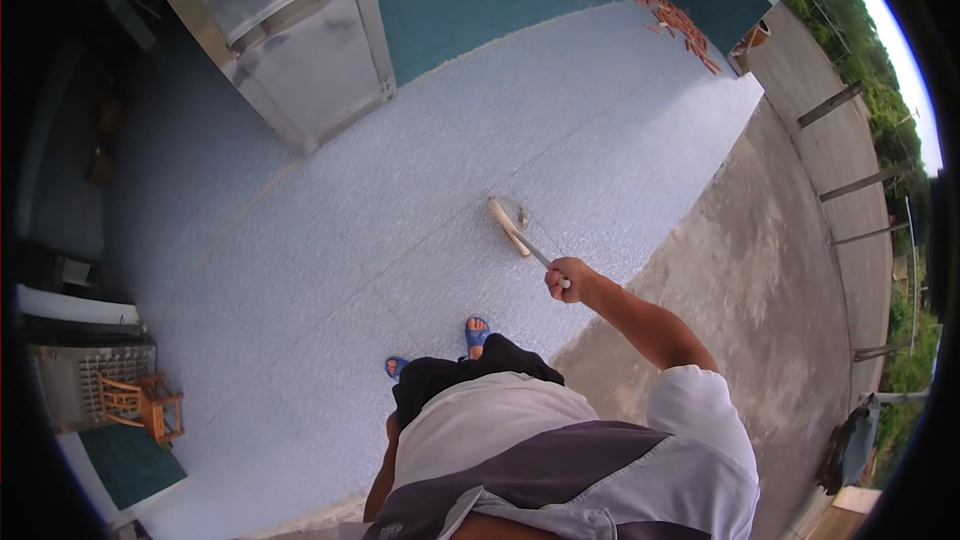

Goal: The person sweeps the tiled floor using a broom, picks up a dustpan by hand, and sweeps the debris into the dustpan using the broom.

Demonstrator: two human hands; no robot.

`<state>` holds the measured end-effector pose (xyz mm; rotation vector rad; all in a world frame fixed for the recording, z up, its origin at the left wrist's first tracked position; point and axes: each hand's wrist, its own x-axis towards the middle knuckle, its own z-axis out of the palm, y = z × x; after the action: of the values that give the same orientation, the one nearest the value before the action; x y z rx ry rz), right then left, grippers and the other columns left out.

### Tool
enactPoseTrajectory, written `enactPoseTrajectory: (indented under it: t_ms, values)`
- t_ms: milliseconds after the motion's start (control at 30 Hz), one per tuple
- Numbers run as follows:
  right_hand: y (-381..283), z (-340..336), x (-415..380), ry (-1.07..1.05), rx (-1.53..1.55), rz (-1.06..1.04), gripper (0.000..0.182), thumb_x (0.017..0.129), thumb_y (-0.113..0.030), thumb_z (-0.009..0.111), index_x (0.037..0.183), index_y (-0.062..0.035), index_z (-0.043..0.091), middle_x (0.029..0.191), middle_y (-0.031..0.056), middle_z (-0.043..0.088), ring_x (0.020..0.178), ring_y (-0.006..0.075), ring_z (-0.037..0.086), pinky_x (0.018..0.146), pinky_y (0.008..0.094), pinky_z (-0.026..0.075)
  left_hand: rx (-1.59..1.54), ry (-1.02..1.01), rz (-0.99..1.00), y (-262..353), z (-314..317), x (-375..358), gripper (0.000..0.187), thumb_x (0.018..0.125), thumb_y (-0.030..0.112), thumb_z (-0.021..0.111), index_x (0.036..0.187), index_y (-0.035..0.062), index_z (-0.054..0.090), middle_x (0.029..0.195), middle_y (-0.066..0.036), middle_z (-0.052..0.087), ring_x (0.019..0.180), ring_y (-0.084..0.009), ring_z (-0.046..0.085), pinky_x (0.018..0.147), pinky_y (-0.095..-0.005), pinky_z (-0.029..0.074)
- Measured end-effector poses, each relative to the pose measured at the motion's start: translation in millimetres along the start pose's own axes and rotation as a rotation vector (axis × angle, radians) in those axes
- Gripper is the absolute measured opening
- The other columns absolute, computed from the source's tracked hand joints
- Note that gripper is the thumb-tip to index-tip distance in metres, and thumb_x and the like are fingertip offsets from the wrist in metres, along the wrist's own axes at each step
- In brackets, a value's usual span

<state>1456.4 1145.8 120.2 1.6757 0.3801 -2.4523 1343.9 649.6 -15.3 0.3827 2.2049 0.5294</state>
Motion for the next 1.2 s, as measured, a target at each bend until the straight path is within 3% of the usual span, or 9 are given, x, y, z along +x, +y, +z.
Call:
enactPoseTrajectory:
  t_ms: [167,333,567,667,867,933,1000,1067,1200]
  values:
    - [98,72,-30,-0.172,-0.149,-0.049,0.013,0.074,-0.006,0.038,0.062,-0.0035,0.042,0.051,0.0087,0.041,0.043,0.0171,0.041,0.038,0.0299,0.033,-0.015,0.014,0.013,39,-2,13,0.035,0.070,0.035,0.048,0.089,0.0063,0.056,0.083,-0.018,0.057,0.081,-0.0306,0.054,0.065,-0.0385,0.041]
    - [118,104,-20,-0.334,-0.075,0.115,0.013,0.074,-0.006,0.039,0.061,-0.0061,0.039,0.050,0.0023,0.040,0.042,0.0107,0.040,0.037,0.0248,0.032,0.001,0.014,-0.008,47,-9,15,0.035,0.071,0.035,0.048,0.089,0.0064,0.055,0.084,-0.018,0.057,0.082,-0.0304,0.054,0.065,-0.0384,0.041]
    - [119,131,73,-0.517,0.278,0.606,0.007,0.076,-0.006,0.039,0.073,0.0000,0.037,0.050,-0.0021,0.037,0.036,0.0034,0.037,0.030,0.0156,0.026,-0.024,0.061,-0.095,55,-24,-2,0.035,0.071,0.035,0.048,0.090,0.0066,0.055,0.084,-0.018,0.057,0.082,-0.0300,0.054,0.066,-0.0383,0.041]
    - [103,131,105,-0.482,0.241,0.672,0.017,0.076,-0.008,0.038,0.059,-0.0087,0.034,0.048,-0.0035,0.035,0.037,0.0024,0.039,0.030,0.0151,0.028,-0.038,0.083,-0.135,57,-29,-10,0.035,0.071,0.035,0.048,0.090,0.0067,0.055,0.084,-0.018,0.057,0.082,-0.0299,0.054,0.066,-0.0382,0.041]
    - [9,70,105,-0.384,0.428,0.550,0.017,0.076,-0.007,0.036,0.060,-0.0066,0.033,0.049,-0.0017,0.036,0.037,0.0031,0.040,0.030,0.0148,0.027,-0.075,0.096,-0.195,59,-24,-25,0.035,0.071,0.035,0.048,0.091,0.0068,0.055,0.085,-0.018,0.057,0.083,-0.0296,0.054,0.066,-0.0381,0.041]
    - [-36,32,85,-0.320,0.525,0.472,0.015,0.078,-0.008,0.034,0.082,0.0058,0.034,0.049,-0.0011,0.036,0.035,0.0045,0.040,0.027,0.0156,0.025,-0.096,0.097,-0.212,61,-18,-29,0.035,0.071,0.036,0.048,0.091,0.0069,0.055,0.085,-0.018,0.057,0.083,-0.0295,0.054,0.066,-0.0380,0.041]
    - [-64,7,51,-0.272,0.522,0.300,0.033,0.080,-0.010,0.032,0.101,0.0146,0.025,0.048,-0.0013,0.035,0.034,0.0051,0.039,0.027,0.0156,0.024,-0.118,0.096,-0.231,63,-11,-33,0.036,0.071,0.036,0.048,0.091,0.0069,0.055,0.085,-0.018,0.057,0.083,-0.0294,0.054,0.066,-0.0380,0.041]
    - [-83,-14,33,-0.201,0.522,0.206,0.013,0.079,-0.009,0.031,0.073,0.0003,0.038,0.045,-0.0020,0.036,0.033,0.0045,0.037,0.027,0.0164,0.024,-0.137,0.095,-0.247,65,-5,-34,0.036,0.071,0.036,0.048,0.091,0.0070,0.055,0.085,-0.018,0.057,0.083,-0.0293,0.054,0.067,-0.0380,0.041]
    - [-81,-23,28,-0.258,0.371,0.093,0.016,0.077,-0.009,0.033,0.061,-0.0088,0.035,0.046,-0.0007,0.038,0.034,0.0062,0.037,0.029,0.0178,0.024,-0.163,0.103,-0.279,63,-7,-37,0.036,0.071,0.036,0.047,0.092,0.0071,0.055,0.085,-0.018,0.057,0.084,-0.0291,0.054,0.067,-0.0379,0.041]
